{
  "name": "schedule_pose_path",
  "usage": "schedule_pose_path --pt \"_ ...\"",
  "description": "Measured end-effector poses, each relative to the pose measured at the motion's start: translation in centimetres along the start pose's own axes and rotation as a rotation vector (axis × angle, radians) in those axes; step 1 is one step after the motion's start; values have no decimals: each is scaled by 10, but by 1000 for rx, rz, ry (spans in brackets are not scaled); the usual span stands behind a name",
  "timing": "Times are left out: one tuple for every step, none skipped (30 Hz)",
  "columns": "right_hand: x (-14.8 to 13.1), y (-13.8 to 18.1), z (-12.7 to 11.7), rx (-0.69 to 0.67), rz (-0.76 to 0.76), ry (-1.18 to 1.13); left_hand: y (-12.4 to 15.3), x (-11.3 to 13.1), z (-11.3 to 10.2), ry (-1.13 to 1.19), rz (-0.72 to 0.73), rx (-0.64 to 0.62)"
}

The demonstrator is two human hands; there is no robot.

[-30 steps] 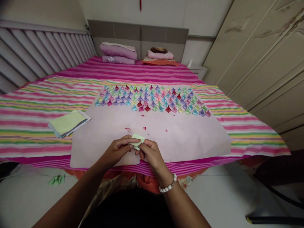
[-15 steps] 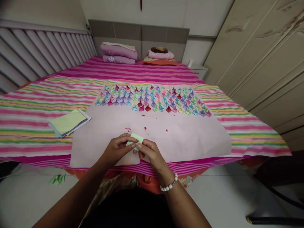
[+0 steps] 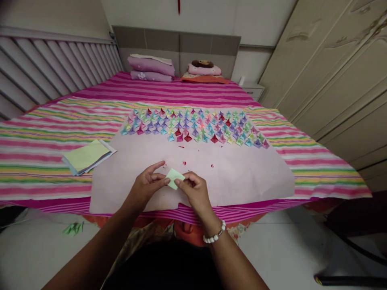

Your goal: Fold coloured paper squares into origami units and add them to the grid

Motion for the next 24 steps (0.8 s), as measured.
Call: schedule_pose_path --pt "0 0 0 22 1 -20 0 -1 1 21 4 1" --pt "1 0 0 40 4 -39 1 -2 3 51 6 1" --pt "1 0 1 58 6 -58 2 -5 5 85 1 -5" --pt "1 0 2 78 5 -78 4 -9 8 118 -15 -16" --pt "1 1 4 98 2 -95 5 -13 12 150 -44 -31" --pt "1 3 5 115 -3 -106 7 -18 16 179 -89 -49" --pt "2 4 7 131 -6 -118 9 -22 19 212 -145 -59" --pt "1 5 8 144 -10 -130 11 -26 22 258 -204 -59" --pt "1 6 8 149 -17 -143 12 -29 24 308 -259 -53" --pt "1 7 8 141 -25 -155 13 -31 25 360 -302 -45" --pt "1 7 8 114 -30 -168 12 -30 26 407 -328 -43" --pt "0 8 7 70 -28 -180 12 -28 26 446 -339 -47" --pt "0 8 6 15 -17 -189 11 -26 25 477 -341 -56" --pt "0 7 5 -44 3 -198 10 -22 24 504 -342 -71" --pt "0 7 4 -94 32 -213 9 -18 23 529 -351 -91" --pt "-1 7 3 -128 64 -232 9 -15 21 551 -371 -111" --pt "-1 6 1 -145 92 -251 9 -13 19 566 -401 -131" --pt "-2 6 1 -147 109 -266 10 -12 18 574 -436 -152" --pt "-4 6 0 -145 121 -276 11 -12 17 575 -473 -175" --pt "-5 6 1 -144 131 -278 12 -12 16 570 -507 -197" --pt "-6 6 2 -149 140 -273 14 -14 16 562 -535 -217" --pt "-8 6 3 -160 148 -267 16 -15 17 555 -558 -234" --pt "-9 7 4 -174 155 -264 18 -17 18 551 -578 -246" --pt "-10 8 5 -184 160 -265 20 -19 19 547 -596 -255"
Point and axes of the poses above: each hand's wrist, its own y-axis away from the middle knuckle, its own z-axis out of the palm, x = y × z, the point moved 2 cm from there along -y, towards the middle knuckle, and after that the axes turned 12 degrees about x, right-handed, at the moved point
